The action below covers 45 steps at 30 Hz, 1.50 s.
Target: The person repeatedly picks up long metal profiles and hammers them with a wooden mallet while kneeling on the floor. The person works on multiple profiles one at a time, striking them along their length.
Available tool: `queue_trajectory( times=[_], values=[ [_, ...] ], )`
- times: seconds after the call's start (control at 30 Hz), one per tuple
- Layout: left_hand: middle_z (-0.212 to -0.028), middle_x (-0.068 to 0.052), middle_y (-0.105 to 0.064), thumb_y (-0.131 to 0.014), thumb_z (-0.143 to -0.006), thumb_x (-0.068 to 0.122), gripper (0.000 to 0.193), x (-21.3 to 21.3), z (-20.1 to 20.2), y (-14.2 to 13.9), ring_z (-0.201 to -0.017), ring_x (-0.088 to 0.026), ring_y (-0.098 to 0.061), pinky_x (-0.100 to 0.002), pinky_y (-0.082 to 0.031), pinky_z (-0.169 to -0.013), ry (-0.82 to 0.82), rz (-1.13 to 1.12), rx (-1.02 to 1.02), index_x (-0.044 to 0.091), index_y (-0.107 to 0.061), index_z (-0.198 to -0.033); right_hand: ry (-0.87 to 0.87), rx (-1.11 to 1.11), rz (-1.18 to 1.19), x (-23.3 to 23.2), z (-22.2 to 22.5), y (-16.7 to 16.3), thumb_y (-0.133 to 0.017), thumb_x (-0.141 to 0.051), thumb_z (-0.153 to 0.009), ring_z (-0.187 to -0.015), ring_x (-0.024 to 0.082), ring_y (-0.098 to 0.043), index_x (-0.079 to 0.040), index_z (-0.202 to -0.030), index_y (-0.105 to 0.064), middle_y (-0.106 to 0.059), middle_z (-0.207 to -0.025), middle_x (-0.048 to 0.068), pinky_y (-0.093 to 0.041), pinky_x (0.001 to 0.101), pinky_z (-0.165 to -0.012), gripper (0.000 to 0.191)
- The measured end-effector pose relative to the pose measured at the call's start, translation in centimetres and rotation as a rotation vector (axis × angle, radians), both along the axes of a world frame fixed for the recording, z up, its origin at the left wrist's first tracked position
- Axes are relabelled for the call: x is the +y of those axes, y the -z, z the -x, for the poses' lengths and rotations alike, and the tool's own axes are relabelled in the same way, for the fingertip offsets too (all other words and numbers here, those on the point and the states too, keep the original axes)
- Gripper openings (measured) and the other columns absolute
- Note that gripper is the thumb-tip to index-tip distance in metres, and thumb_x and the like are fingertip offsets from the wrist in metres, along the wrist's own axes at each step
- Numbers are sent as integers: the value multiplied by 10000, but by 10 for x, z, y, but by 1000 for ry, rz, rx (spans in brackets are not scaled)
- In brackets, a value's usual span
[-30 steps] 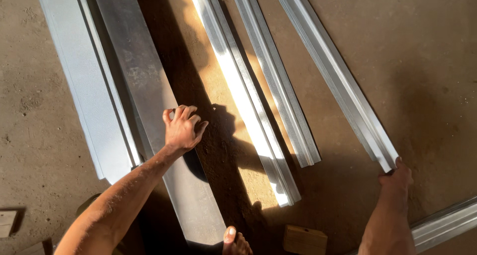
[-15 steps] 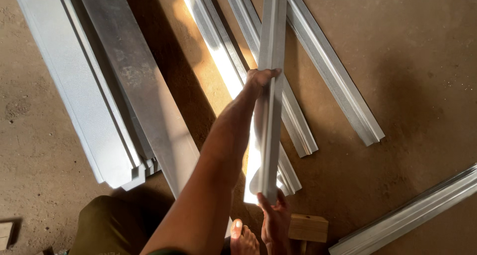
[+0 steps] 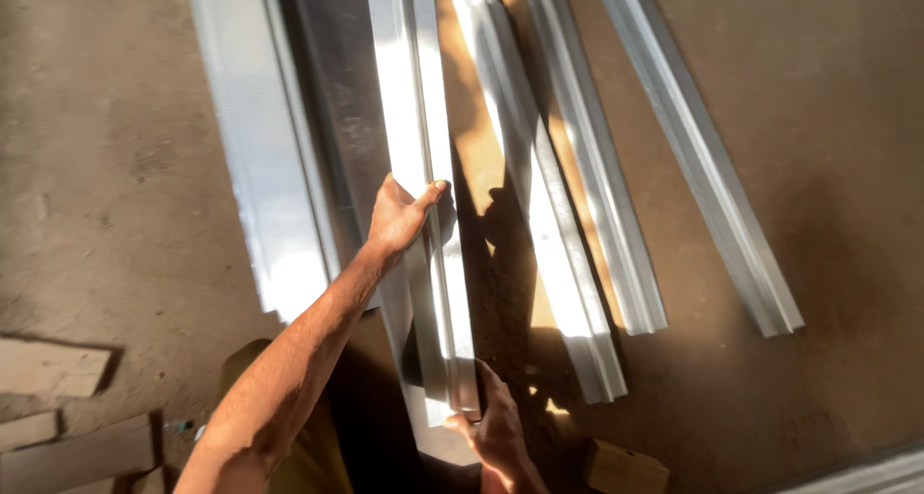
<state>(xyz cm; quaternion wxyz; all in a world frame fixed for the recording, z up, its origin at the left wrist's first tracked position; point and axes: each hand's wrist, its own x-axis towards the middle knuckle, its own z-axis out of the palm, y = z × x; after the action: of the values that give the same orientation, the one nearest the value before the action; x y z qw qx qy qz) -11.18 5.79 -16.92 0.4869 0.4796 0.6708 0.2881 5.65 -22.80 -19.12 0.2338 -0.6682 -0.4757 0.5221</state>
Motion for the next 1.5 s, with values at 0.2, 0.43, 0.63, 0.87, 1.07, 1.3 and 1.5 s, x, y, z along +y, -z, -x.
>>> queue_trajectory(
  times=[0.2,0.43,0.63,0.87,1.07,1.3,1.5],
  values=[
    [-1366,-324,-359,-854,-769,664,1271,17,32,6,-1218,-461,-428,-654,-404,-950,10,-10,686,-40,-134,-1544,-64,-267,-17,-7,10,12,-927,-178,-696,-1308,355,-536,-40,-1474,-421,-542,-1420,213,-446,463,-1082,938],
    [-1330,-196,-355,-970,-570,269,1001,24,-24,-3,-1184,-360,-432,-521,-459,-869,-255,67,789,175,-322,-1328,-42,-429,-109,-21,12,13,-912,-213,-689,-1149,326,-640,42,-1319,-556,-647,-1230,210,-548,424,-981,767],
    [-1306,-187,-369,-909,-616,163,893,-7,-34,-19,-1163,-337,-462,-495,-479,-842,-229,62,784,150,-309,-1277,-46,-436,97,-38,-1,-3,-915,-237,-730,-983,278,-679,33,-1210,-618,-681,-1074,189,-575,406,-848,626],
    [-1430,-226,-304,-950,-629,340,1097,-34,-45,-20,-1280,-405,-414,-562,-478,-919,-223,105,778,173,-246,-1453,5,-405,63,-63,-16,5,-902,-165,-689,-906,284,-679,23,-1055,-674,-684,-966,168,-569,403,-792,471],
    [-1519,-209,-358,-834,-819,508,859,-65,-42,20,-1360,-409,-433,-585,-392,-1022,239,-605,968,144,-397,-1463,355,-260,-137,-119,-27,29,-671,-57,-855,-979,282,-722,-63,-1290,-590,-706,-1045,141,-597,389,-860,442],
    [-813,-95,-706,-340,-1078,571,659,-154,-57,62,-914,-249,-638,-465,-373,-1002,1457,-611,782,111,-759,-862,291,-549,103,-257,-32,113,-642,-169,-994,-791,303,-568,-10,-1184,-529,-618,-896,129,-456,437,-679,273],
    [-575,-100,-629,-268,-1104,564,781,-170,-71,69,-606,-233,-596,-474,-350,-1022,1344,-518,856,129,-718,-636,993,183,514,-354,-161,57,-685,-248,-1014,-483,139,-367,-64,-1009,-491,-438,-665,-9,-310,345,-406,267]
  ],
)
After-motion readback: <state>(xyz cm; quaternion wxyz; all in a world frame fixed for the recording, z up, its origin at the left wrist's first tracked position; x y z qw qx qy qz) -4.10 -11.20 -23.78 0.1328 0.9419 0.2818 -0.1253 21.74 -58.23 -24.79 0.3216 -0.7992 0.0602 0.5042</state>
